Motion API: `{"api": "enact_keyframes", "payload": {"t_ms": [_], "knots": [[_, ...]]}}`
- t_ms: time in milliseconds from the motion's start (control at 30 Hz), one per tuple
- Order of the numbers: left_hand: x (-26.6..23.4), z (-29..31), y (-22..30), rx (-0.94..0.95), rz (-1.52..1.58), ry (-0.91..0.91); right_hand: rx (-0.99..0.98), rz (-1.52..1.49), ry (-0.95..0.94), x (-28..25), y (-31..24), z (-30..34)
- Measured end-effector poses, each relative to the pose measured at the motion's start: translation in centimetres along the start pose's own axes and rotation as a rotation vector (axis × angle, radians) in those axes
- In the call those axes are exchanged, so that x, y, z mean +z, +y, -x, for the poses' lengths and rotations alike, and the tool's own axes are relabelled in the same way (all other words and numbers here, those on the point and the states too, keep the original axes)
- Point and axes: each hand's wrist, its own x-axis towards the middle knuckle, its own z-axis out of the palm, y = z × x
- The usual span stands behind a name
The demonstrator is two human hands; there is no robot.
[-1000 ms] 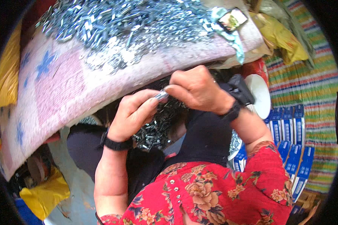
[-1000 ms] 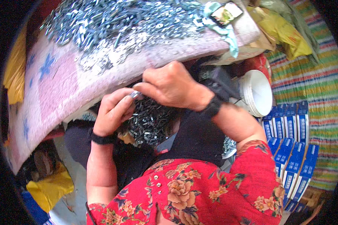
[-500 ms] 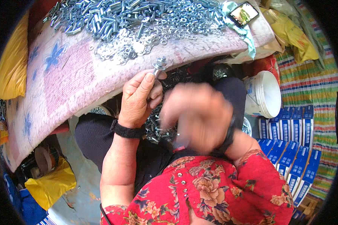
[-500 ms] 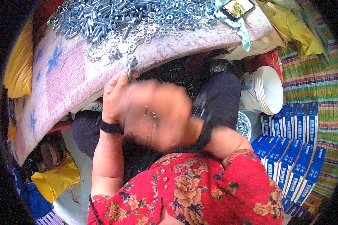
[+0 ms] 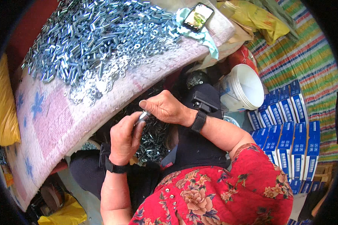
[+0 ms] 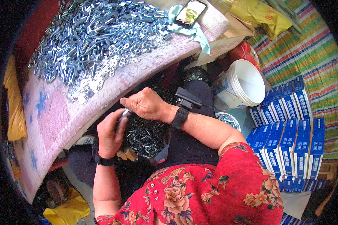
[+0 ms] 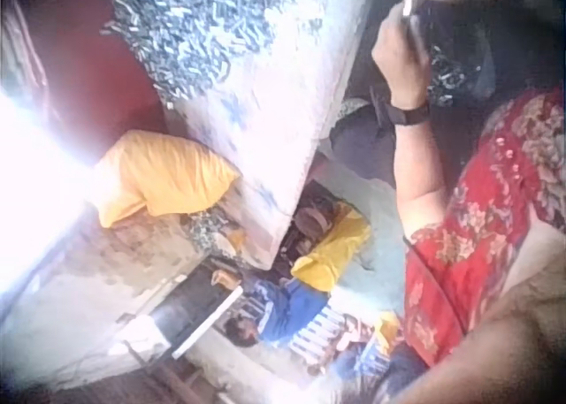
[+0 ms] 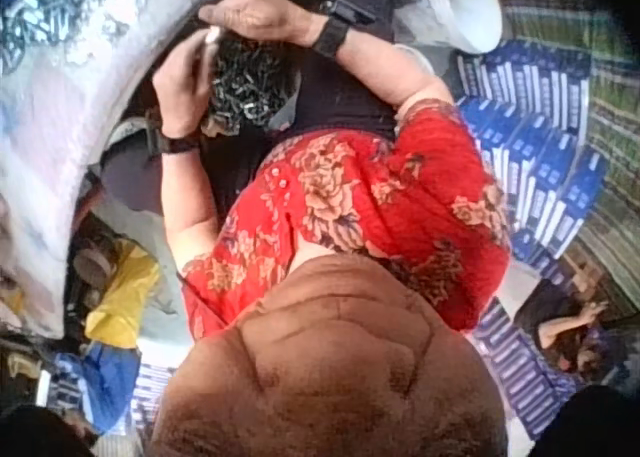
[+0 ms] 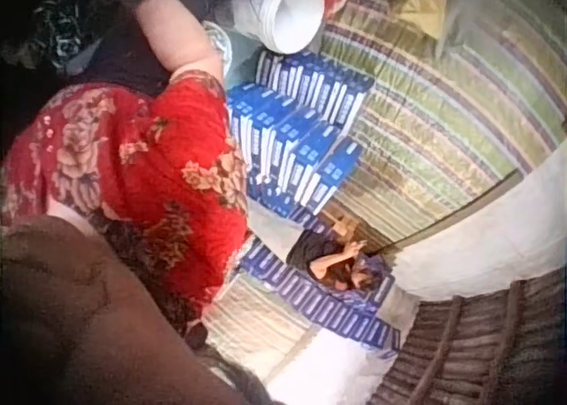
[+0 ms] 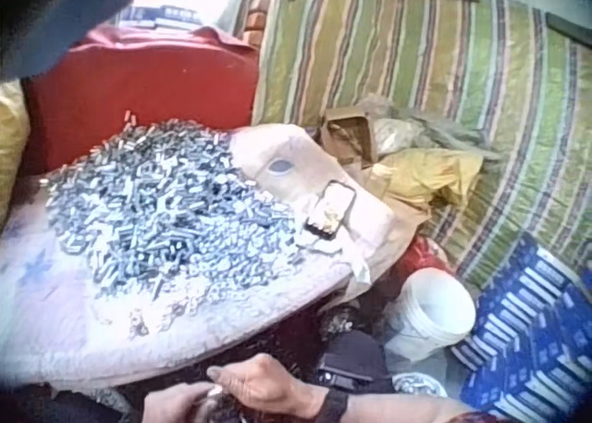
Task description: Assembling bolts by placing washers on them and screwing on nuts.
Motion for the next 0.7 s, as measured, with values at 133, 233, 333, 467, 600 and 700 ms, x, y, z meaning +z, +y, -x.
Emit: {"api": "enact_keyframes", "payload": {"t_ms": [133, 233, 333, 467, 600, 700], "knots": [[1.1, -0.2, -0.5, 0.007, -0.113, -0.033, -0.112, 0.386, 0.308, -5.4, 2.3, -1.4], [0.7, -0.1, -0.5, -0.172, 0.034, -0.094, 0.096, 0.637, 0.500, -11.9, 3.6, -3.1], [1.0, -0.4, -0.4, -0.225, 0.044, -0.178, 0.049, 0.805, 0.492, -17.1, 7.9, -4.0], [1.2, -0.4, -0.7, -0.230, 0.061, -0.220, 0.135, 0.989, 0.437, -19.5, 11.1, -5.9], [1.7, -0.9, -1.0, -0.197, 0.051, -0.200, 0.202, 1.116, 0.438, -21.4, 13.3, -8.3], [2.1, -0.9, -1.2, -0.168, 0.058, -0.183, 0.353, 1.172, 0.400, -21.2, 12.1, -8.7]]}}
